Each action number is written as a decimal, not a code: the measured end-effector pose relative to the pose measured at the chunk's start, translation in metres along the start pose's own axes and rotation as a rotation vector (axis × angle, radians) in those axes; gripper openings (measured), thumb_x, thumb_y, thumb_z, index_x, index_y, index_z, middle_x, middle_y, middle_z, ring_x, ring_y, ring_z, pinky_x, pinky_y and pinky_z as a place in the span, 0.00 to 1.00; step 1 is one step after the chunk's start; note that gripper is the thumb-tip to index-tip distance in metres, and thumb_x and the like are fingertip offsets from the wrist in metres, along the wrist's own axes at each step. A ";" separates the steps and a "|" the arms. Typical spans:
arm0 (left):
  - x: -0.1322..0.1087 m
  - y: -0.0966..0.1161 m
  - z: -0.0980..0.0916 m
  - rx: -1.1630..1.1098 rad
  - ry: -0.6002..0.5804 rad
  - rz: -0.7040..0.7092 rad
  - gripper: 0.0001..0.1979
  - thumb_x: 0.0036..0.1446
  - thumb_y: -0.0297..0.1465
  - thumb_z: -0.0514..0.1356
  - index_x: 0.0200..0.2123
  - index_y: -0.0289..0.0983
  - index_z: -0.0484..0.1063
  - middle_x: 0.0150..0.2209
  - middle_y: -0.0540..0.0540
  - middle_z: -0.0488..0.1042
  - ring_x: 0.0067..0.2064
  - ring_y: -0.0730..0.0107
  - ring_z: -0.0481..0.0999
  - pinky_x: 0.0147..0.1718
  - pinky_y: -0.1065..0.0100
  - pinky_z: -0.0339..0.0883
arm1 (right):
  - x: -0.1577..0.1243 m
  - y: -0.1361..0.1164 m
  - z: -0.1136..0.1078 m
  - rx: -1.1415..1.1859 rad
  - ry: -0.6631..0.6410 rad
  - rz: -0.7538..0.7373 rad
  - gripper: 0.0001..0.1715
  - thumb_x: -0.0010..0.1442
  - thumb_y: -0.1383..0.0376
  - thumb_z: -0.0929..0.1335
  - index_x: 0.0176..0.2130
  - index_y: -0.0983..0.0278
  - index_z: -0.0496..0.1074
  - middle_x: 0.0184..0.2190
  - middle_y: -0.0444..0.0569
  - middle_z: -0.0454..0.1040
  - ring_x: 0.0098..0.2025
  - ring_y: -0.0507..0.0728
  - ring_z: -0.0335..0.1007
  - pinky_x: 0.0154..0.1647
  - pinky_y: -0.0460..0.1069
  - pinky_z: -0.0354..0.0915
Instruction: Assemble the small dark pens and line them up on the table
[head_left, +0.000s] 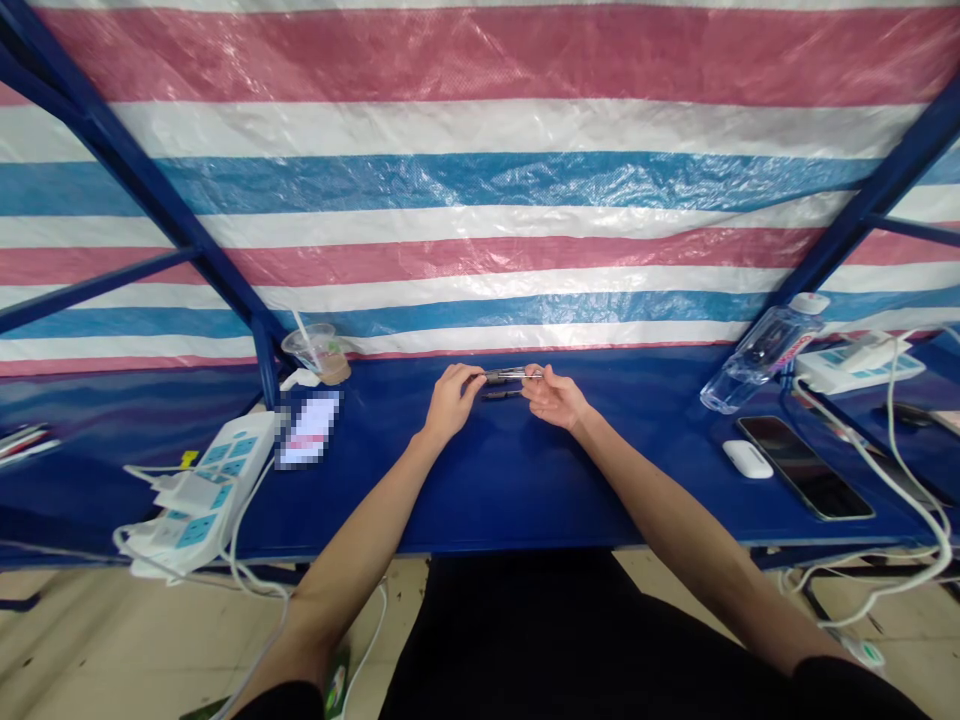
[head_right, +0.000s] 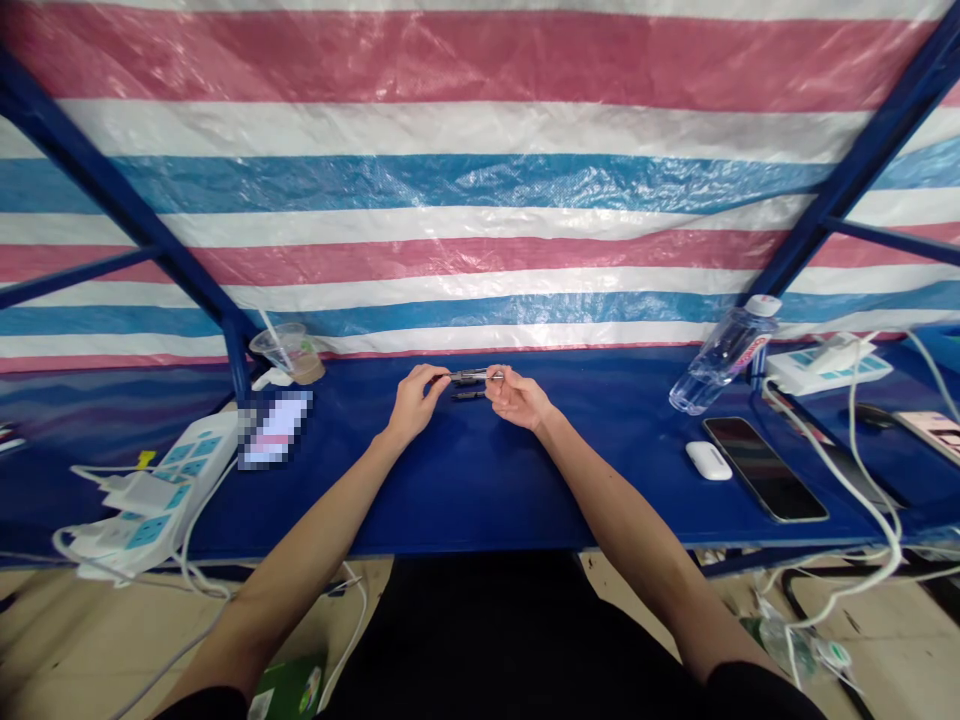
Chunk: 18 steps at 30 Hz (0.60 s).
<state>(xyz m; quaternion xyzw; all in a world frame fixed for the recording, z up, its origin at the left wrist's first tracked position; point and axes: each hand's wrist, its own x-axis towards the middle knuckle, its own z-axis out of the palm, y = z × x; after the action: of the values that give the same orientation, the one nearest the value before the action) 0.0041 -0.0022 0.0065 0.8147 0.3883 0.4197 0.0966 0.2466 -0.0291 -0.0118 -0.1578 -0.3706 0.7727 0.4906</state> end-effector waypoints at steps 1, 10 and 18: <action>0.000 0.000 0.001 0.001 -0.013 0.004 0.12 0.73 0.38 0.57 0.45 0.39 0.78 0.42 0.44 0.80 0.45 0.61 0.77 0.49 0.62 0.70 | -0.001 -0.001 0.000 -0.017 -0.017 -0.012 0.17 0.65 0.53 0.74 0.36 0.60 0.67 0.23 0.37 0.58 0.20 0.47 0.46 0.16 0.41 0.44; 0.001 -0.007 0.003 0.050 -0.030 -0.055 0.08 0.71 0.35 0.61 0.43 0.39 0.79 0.41 0.45 0.80 0.43 0.62 0.76 0.47 0.62 0.70 | 0.007 -0.004 -0.005 -0.560 0.154 -0.209 0.20 0.64 0.47 0.71 0.40 0.61 0.76 0.24 0.43 0.70 0.23 0.52 0.63 0.23 0.47 0.59; -0.001 -0.008 0.009 0.045 -0.075 -0.095 0.06 0.67 0.32 0.65 0.47 0.41 0.78 0.43 0.46 0.79 0.47 0.60 0.75 0.50 0.61 0.71 | 0.015 0.004 -0.034 -1.670 0.341 -0.556 0.06 0.65 0.65 0.72 0.39 0.58 0.83 0.42 0.51 0.79 0.47 0.62 0.70 0.52 0.57 0.67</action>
<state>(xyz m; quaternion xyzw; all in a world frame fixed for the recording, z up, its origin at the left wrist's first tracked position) 0.0067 0.0043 -0.0037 0.8125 0.4320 0.3749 0.1126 0.2580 -0.0029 -0.0358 -0.4803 -0.7590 0.0705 0.4339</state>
